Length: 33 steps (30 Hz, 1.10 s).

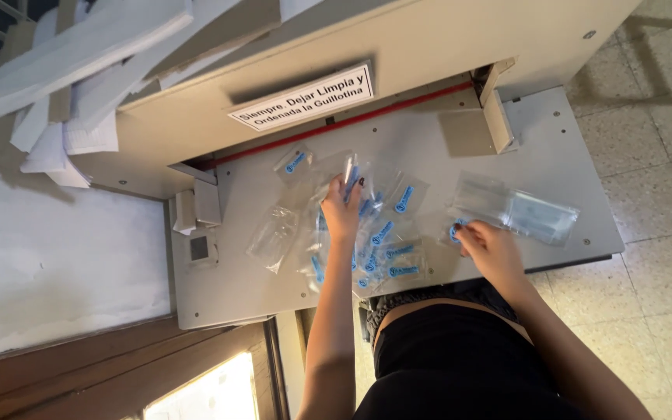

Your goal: The person places small white folded items into clear plastic bags with blue labels on a paper cutter table. They seal each bag and set it aside, repeating the process for multiple items.

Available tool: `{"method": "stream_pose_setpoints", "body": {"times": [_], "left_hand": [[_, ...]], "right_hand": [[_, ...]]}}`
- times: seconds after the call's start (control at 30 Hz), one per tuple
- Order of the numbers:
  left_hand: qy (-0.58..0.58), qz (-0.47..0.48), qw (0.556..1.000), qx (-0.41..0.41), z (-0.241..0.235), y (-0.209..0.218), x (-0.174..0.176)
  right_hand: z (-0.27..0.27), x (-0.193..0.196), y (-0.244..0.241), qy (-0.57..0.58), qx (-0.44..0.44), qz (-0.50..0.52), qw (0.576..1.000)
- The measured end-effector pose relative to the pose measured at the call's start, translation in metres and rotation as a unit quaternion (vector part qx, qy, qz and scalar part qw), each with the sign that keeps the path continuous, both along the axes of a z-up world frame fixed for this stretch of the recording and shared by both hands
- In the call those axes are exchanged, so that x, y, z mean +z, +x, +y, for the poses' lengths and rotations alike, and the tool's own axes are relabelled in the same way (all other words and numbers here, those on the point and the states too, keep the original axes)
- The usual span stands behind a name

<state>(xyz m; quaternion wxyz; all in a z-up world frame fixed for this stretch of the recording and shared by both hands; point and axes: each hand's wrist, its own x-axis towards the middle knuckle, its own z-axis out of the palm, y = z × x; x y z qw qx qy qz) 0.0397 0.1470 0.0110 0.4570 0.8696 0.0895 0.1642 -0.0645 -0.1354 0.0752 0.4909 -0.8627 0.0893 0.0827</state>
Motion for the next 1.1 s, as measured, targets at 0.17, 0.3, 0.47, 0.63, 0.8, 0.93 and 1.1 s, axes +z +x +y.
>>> {"method": "stream_pose_setpoints", "body": {"times": [0.17, 0.3, 0.47, 0.63, 0.8, 0.93, 1.1], "left_hand": [[-0.075, -0.029, 0.992, -0.099, -0.03, -0.004, 0.077], [-0.168, -0.011, 0.97, -0.178, -0.045, 0.008, 0.079], [-0.274, 0.012, 0.947, -0.166, -0.045, 0.016, 0.063], [-0.409, 0.024, 0.909, -0.078, -0.049, 0.013, 0.085], [-0.361, 0.024, 0.921, -0.142, -0.068, 0.002, 0.091], [-0.385, 0.063, 0.899, -0.198, -0.096, -0.008, 0.083], [-0.259, 0.121, 0.906, -0.313, -0.129, -0.007, 0.043]], "right_hand": [[0.05, 0.018, 0.049, 0.159, 0.031, -0.043, 0.986], [0.088, 0.02, 0.095, 0.292, 0.054, -0.086, 0.951], [0.087, -0.018, 0.125, 0.287, -0.056, -0.121, 0.949], [0.059, 0.001, 0.108, 0.253, -0.095, -0.145, 0.952], [0.031, 0.012, 0.064, 0.292, -0.152, -0.128, 0.935], [0.001, 0.023, 0.024, 0.258, -0.14, -0.097, 0.951], [-0.022, 0.008, -0.02, 0.142, -0.121, 0.004, 0.983]]}}
